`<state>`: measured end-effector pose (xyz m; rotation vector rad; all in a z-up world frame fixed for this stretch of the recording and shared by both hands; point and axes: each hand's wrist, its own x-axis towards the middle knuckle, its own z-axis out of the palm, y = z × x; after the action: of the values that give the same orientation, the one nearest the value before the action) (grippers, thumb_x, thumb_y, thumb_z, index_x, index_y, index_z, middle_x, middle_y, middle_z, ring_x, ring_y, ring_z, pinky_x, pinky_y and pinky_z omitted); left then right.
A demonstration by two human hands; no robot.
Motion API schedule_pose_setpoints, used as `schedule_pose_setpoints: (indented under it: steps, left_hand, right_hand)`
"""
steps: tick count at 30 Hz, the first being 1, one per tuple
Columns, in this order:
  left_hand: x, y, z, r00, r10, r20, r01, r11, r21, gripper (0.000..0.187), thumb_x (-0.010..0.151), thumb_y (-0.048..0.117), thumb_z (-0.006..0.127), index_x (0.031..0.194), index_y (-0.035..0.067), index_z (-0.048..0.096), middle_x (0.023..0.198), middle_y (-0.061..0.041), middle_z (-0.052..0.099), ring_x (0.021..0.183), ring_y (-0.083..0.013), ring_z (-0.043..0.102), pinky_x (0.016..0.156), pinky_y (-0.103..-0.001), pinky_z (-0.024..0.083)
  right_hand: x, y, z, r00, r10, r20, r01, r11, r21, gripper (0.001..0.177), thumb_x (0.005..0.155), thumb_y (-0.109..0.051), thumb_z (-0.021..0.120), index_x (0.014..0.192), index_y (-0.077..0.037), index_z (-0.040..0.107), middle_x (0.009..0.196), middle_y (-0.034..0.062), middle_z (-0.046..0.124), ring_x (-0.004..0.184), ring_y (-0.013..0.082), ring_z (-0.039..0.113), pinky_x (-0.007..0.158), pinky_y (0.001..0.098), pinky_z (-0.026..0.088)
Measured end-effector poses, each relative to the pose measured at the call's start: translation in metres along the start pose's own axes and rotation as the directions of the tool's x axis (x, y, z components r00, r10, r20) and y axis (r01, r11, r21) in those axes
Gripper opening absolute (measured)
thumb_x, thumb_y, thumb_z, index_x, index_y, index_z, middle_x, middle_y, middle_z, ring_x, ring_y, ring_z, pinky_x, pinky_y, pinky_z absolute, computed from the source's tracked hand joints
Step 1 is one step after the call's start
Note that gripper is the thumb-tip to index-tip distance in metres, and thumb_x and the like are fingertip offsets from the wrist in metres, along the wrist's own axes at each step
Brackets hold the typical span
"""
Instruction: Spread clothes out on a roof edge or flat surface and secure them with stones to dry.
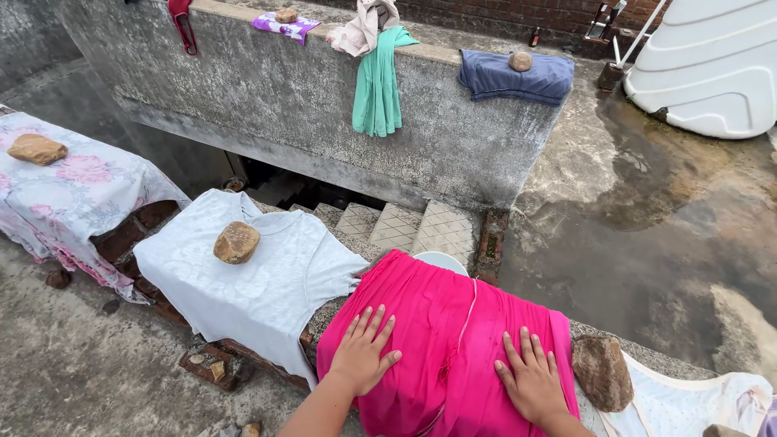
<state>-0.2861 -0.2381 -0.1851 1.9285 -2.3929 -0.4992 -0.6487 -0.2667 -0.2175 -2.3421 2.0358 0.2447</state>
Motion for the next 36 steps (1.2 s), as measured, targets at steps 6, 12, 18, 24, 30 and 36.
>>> schedule_pose_setpoints:
  steps: [6,12,18,24,30,36]
  left_hand:
    - [-0.009,-0.042,0.009,0.985,0.02,-0.171,-0.057,0.976,-0.212,0.041,0.098,0.016,0.054,0.138,0.015,0.061,0.162,-0.01,0.04,0.15,-0.0294,0.04,0.121,-0.04,0.036]
    - [-0.026,-0.063,-0.012,0.869,-0.417,-0.268,0.347,0.897,-0.273,0.023,0.094,0.003,0.062,0.116,0.004,0.068,0.129,-0.017,0.056,0.119,-0.0352,0.059,0.099,-0.044,0.053]
    - [-0.033,-0.071,-0.008,0.873,-0.46,-0.161,0.41,0.872,-0.268,0.023,0.084,0.019,0.08,0.101,0.004,0.074,0.127,-0.015,0.054,0.12,-0.0331,0.057,0.098,-0.043,0.052]
    - [-0.042,-0.073,-0.019,0.95,-0.264,-0.168,0.267,0.964,-0.008,0.017,0.085,0.022,0.075,0.096,0.009,0.075,0.121,-0.012,0.057,0.116,-0.0301,0.058,0.095,-0.047,0.051]
    - [-0.042,-0.125,0.0,0.904,-0.393,-0.167,0.388,0.919,-0.062,0.024,0.088,0.017,0.065,0.108,0.004,0.07,0.126,-0.017,0.057,0.11,-0.0325,0.064,0.091,-0.045,0.056]
    - [-0.058,-0.08,-0.027,0.914,-0.363,-0.179,0.365,0.931,-0.026,0.035,0.092,0.021,0.066,0.124,0.009,0.058,0.127,-0.017,0.058,0.118,-0.0345,0.061,0.094,-0.046,0.054]
  right_hand:
    - [-0.023,-0.025,-0.01,0.981,0.066,0.184,-0.083,0.993,0.085,0.072,0.102,-0.06,0.039,0.164,-0.033,0.014,0.173,0.0077,0.006,0.16,0.0282,0.009,0.126,0.0488,0.018]
    - [-0.065,-0.091,-0.06,0.94,0.088,0.329,-0.091,0.996,-0.006,0.075,0.105,-0.056,0.038,0.167,-0.035,0.001,0.172,0.0151,0.001,0.16,0.0323,0.007,0.126,0.0534,0.018]
    - [-0.062,-0.07,-0.037,0.925,0.016,0.381,-0.029,0.999,0.028,0.069,0.106,-0.055,0.036,0.165,-0.04,0.003,0.174,0.0108,-0.002,0.16,0.0312,0.007,0.128,0.0497,0.021]
    - [-0.084,-0.083,-0.046,0.943,0.062,0.326,-0.065,0.998,-0.001,0.072,0.105,-0.054,0.039,0.164,-0.038,0.002,0.174,0.0062,-0.002,0.16,0.0286,0.003,0.127,0.0501,0.017]
    - [-0.084,-0.063,-0.026,0.954,0.01,0.299,-0.034,0.997,0.074,0.068,0.105,-0.052,0.04,0.164,-0.039,0.009,0.174,0.0028,-0.002,0.16,0.0262,0.002,0.129,0.0457,0.014]
    - [-0.085,-0.048,-0.017,0.96,-0.034,0.277,0.0,0.993,0.122,0.063,0.106,-0.047,0.04,0.163,-0.034,0.017,0.173,0.0062,0.001,0.16,0.0278,0.006,0.129,0.0394,0.014]
